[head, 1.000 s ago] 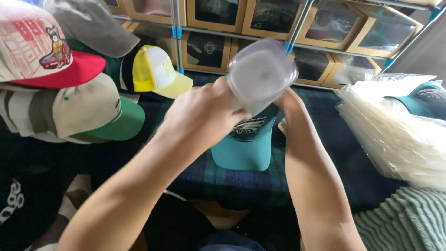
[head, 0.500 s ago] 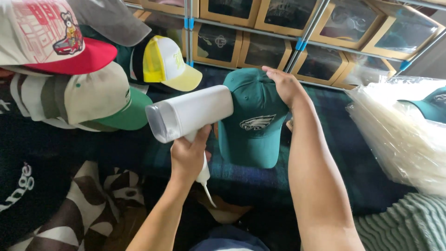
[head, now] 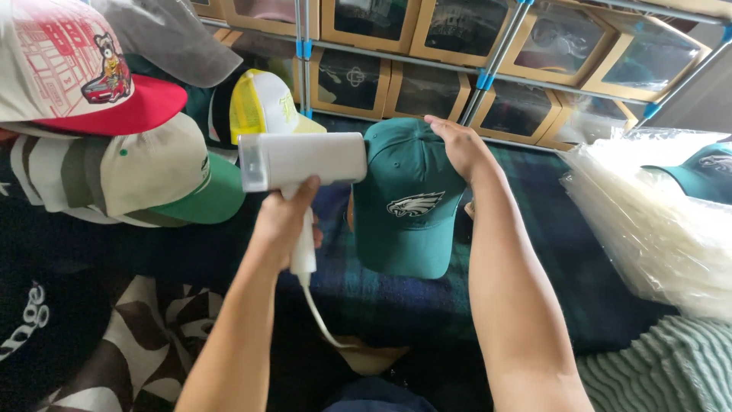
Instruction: Using a handheld steamer and a brush to shape a green baseball cap, then placing it on a wooden hat block.
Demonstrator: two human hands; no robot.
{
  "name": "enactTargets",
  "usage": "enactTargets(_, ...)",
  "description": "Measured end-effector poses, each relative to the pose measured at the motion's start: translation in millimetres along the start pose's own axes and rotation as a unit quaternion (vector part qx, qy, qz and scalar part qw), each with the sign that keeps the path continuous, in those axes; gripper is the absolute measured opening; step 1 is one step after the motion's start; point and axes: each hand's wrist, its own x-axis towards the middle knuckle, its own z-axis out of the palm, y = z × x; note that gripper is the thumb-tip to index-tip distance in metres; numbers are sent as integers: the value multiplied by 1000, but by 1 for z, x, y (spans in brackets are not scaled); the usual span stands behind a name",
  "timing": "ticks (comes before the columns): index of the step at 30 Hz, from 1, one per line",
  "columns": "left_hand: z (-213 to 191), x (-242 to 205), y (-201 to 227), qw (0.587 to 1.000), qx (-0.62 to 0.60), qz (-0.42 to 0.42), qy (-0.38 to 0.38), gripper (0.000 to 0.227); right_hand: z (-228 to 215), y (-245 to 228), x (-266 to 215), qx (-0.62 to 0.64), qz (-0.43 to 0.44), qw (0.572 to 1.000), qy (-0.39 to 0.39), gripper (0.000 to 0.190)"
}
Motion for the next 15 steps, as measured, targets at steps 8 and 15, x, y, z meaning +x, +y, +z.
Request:
enactTargets(8, -11, -5, 8, 999, 11, 22, -35, 47, -1, -10, -3, 12, 3, 1000, -10, 45)
enactTargets(15, 6, -67, -7, 945, 259, 201, 16, 50, -4, -16, -18, 10, 15, 1000, -22, 45)
